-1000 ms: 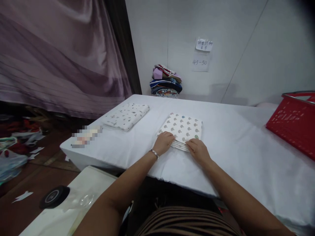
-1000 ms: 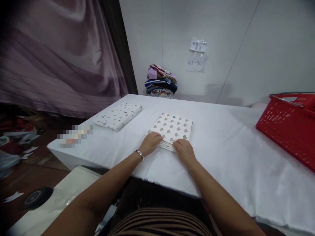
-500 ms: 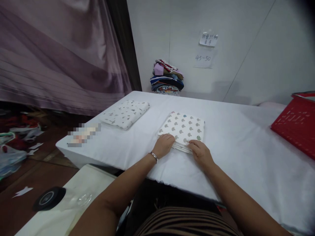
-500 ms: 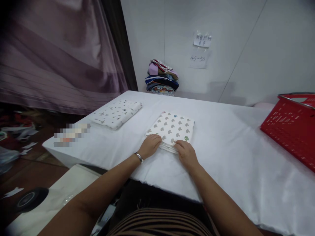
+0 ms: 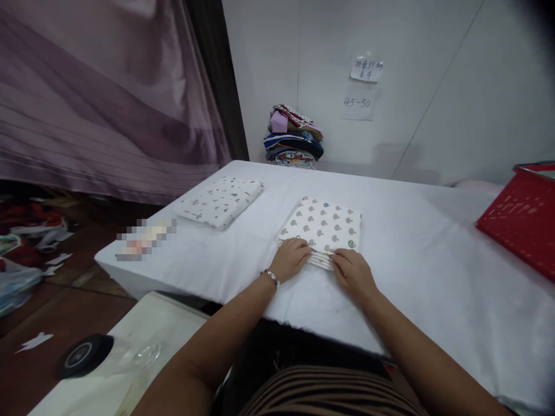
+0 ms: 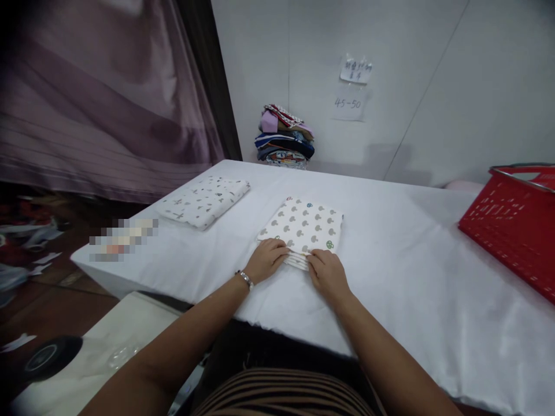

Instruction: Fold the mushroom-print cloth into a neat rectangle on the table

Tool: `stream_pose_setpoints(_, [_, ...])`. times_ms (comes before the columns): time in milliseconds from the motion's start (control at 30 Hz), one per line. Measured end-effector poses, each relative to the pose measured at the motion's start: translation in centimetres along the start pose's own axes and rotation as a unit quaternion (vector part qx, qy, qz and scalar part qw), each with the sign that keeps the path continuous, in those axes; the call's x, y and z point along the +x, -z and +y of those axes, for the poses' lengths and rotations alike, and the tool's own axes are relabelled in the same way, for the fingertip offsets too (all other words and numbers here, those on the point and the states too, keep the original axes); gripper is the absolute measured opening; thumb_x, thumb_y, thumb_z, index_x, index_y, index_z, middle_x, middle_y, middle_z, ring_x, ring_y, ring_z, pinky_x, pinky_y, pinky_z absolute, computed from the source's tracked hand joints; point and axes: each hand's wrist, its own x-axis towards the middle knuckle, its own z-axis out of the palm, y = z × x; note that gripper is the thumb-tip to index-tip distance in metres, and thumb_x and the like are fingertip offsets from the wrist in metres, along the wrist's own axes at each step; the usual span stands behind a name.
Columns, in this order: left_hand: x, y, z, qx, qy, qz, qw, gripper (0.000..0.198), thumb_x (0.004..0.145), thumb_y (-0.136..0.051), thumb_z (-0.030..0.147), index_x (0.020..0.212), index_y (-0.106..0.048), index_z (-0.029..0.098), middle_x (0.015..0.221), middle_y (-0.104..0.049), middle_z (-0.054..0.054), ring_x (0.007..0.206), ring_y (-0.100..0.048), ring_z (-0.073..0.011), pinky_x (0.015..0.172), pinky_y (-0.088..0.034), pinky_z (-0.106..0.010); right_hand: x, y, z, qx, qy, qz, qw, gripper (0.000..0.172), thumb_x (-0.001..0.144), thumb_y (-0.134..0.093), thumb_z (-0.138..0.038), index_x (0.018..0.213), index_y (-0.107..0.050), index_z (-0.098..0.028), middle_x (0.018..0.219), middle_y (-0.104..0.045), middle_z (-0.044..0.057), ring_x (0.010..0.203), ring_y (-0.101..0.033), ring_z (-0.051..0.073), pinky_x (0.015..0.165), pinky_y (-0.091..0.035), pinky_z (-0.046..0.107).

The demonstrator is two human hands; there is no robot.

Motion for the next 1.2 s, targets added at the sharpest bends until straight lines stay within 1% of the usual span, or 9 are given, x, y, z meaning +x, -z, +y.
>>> stream_pose_setpoints(200, [0.16,-0.21,0.09,0.018,0.005,-0.005,1.0,0.018,0.09,-0.044,0.024,0.089,-0.062,0.021,0.094,-0.06,-0.005,0.089,-0.051,-0.0172,0.08,-0.04,-0.034,0.1,0.0,-0.13,-0.011,-0.004,-0.015,1.0,0.025,0.09,-0.043,-0.026,0.097,-0.066,-0.02,0.101,-0.064,0.009,0.09,-0.055,0.022,0.077,-0.043,0.036])
stream_pose_setpoints(367, [0.12,-0.13,0.36,0.005,0.006,0.017,1.0,0.018,0.09,-0.041,0.021,0.089,-0.059,0.019,0.1,-0.06,-0.006,0.096,-0.051,-0.0173,0.085,-0.039,-0.036,0.05,-0.12,-0.05,0.02,-0.004,0.022,1.0,0.025,0.091,-0.041,-0.022,0.094,-0.066,-0.02,0.099,-0.064,0.008,0.091,-0.055,0.02,0.076,-0.044,0.034])
stream_pose_setpoints(433, [0.13,-0.03,0.48,0.001,0.005,0.022,1.0,0.019,0.09,-0.04,0.021,0.089,-0.058,0.019,0.101,-0.06,-0.006,0.097,-0.051,-0.0173,0.086,-0.038,-0.036,0.03,-0.14,-0.05,0.02,-0.001,0.027,0.999,0.025,0.091,-0.041,-0.021,0.094,-0.065,-0.02,0.099,-0.064,0.008,0.092,-0.055,0.02,0.077,-0.043,0.034])
stream_pose_setpoints(667, [0.38,0.08,0.8,-0.005,0.017,0.038,0.999,0.017,0.091,-0.038,0.02,0.086,-0.054,0.018,0.098,-0.06,-0.006,0.095,-0.051,-0.0177,0.085,-0.039,-0.036,0.14,-0.35,-0.27,-0.019,-0.011,0.014,1.0,0.023,0.091,-0.044,-0.029,0.101,-0.063,-0.019,0.103,-0.062,0.009,0.093,-0.054,0.022,0.079,-0.042,0.036])
stream_pose_setpoints(800, [0.42,-0.02,0.79,-0.009,0.021,0.033,0.999,0.016,0.091,-0.037,0.02,0.085,-0.052,0.018,0.097,-0.06,-0.006,0.093,-0.051,-0.0176,0.086,-0.038,-0.037,0.25,-0.46,-0.29,-0.016,-0.012,0.007,1.0,0.023,0.091,-0.042,-0.025,0.097,-0.064,-0.02,0.1,-0.063,0.008,0.092,-0.054,0.022,0.078,-0.041,0.036])
stream_pose_setpoints(900, [0.4,-0.08,0.74,-0.01,0.022,0.031,0.999,0.015,0.091,-0.037,0.02,0.085,-0.051,0.019,0.095,-0.061,-0.006,0.092,-0.052,-0.0176,0.086,-0.038,-0.037,0.36,-0.36,-0.31,0.016,-0.012,0.024,1.0,0.022,0.09,-0.042,-0.021,0.094,-0.063,-0.02,0.099,-0.063,0.008,0.092,-0.053,0.02,0.078,-0.042,0.034])
stream_pose_setpoints(1033, [0.33,-0.1,0.66,0.0,0.017,0.029,0.999,0.015,0.091,-0.037,0.02,0.085,-0.051,0.018,0.096,-0.061,-0.006,0.092,-0.053,-0.0176,0.085,-0.038,-0.037,0.46,-0.11,-0.38,0.03,0.008,0.051,0.998,0.022,0.09,-0.042,-0.019,0.091,-0.064,-0.019,0.103,-0.061,0.009,0.093,-0.052,0.02,0.079,-0.042,0.035])
stream_pose_setpoints(1200, [0.35,-0.13,0.63,0.025,0.011,0.026,0.999,0.016,0.092,-0.035,0.019,0.085,-0.05,0.018,0.091,-0.061,-0.005,0.089,-0.054,-0.0179,0.083,-0.038,-0.037,0.35,-0.25,-0.28,-0.008,0.041,0.052,0.998,0.021,0.089,-0.044,-0.016,0.091,-0.065,-0.018,0.091,-0.064,0.008,0.085,-0.053,0.019,0.073,-0.042,0.032])
